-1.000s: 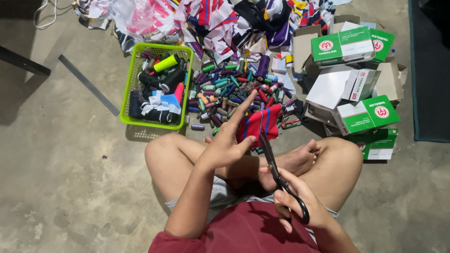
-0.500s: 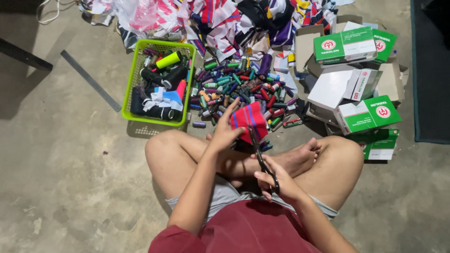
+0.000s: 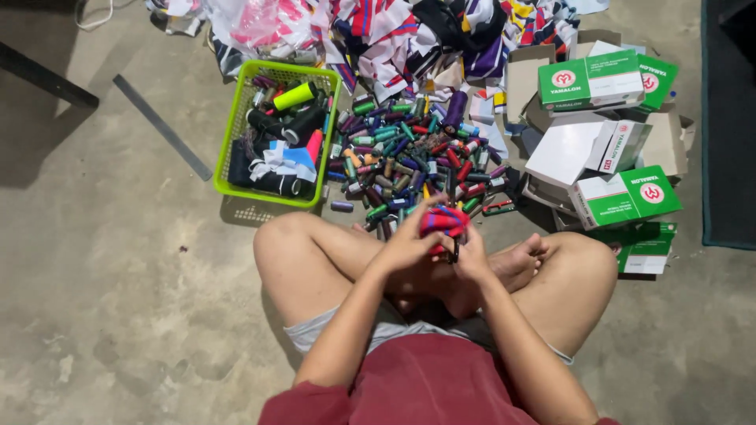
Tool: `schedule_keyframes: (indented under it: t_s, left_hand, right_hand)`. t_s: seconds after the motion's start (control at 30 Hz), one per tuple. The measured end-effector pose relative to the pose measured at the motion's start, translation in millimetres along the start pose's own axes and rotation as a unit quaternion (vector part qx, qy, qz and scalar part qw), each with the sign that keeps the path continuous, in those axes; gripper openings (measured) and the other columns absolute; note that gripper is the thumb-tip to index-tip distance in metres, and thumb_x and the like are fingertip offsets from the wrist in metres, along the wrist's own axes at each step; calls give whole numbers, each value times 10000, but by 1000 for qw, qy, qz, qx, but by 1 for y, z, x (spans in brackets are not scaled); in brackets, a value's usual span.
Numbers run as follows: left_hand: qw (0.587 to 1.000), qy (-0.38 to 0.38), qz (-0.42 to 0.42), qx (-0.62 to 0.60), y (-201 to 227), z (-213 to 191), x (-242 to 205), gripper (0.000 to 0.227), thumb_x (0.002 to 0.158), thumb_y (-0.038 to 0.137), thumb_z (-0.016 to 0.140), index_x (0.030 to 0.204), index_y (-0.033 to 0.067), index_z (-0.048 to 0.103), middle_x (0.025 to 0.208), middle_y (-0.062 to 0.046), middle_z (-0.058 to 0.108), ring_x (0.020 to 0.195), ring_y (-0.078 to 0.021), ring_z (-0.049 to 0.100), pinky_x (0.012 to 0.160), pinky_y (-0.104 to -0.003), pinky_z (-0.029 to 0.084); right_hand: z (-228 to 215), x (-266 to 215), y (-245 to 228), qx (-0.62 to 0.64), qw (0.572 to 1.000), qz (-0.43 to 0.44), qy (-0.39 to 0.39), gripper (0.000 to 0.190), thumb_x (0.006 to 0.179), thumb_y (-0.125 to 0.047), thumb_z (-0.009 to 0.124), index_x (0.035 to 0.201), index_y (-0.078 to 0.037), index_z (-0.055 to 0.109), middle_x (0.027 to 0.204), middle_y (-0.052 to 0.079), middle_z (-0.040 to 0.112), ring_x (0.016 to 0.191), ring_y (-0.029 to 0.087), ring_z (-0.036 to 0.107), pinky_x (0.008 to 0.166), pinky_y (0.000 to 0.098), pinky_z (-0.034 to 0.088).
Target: The person trims excess material and loose threads from a textile item using scissors.
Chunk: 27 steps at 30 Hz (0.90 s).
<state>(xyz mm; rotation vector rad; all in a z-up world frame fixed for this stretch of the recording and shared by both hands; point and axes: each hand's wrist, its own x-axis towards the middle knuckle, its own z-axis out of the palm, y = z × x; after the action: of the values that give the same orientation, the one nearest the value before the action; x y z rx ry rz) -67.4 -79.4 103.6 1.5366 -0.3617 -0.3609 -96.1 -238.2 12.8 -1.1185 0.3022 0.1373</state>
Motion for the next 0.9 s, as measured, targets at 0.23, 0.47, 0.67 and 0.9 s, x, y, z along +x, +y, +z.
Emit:
schedule_keyframes:
  t_s: [0.23,0.47,0.67,0.9]
  left_hand:
    - [866,91,-268,412,-54,-214,-87,785,901,186,652,1622,318,371,1045,109,730,1087,-17,634,916,33,247]
    - [806,435,-401,18,-85,-216,-181,1038,887,910,461,1600,158,390,1634,-212,340,1500,-426,313,1227,-592,272]
    - [788,490,-148,342,-62,-148,-177,516,998,420,647,1481,264,555,1598,-124,415,1489,-367,344,1212,-509,304]
    - [779,587,-161,153,-86,-89,-250,620,903,344,716,1344,16,430,1332,-237,560,1211,-316,572,1069,-383,436]
  right_hand:
    - [-22,17,-3,-51,995,-36,76,771,876,-103,797,1552,-175,435,814,163,640,463,259,658,371,352,620]
    - [-49,8,19,-47,994,-19,97,771,863,-75,789,1543,-153,435,796,182,650,405,274,630,328,359,590]
    - [-51,10,26,-66,992,-15,104,759,857,-73,785,1536,-160,456,756,179,648,384,281,622,318,353,577]
    - [-31,-10,-7,-43,992,-12,115,695,865,-89,732,1504,-124,459,597,40,606,344,99,508,278,235,425]
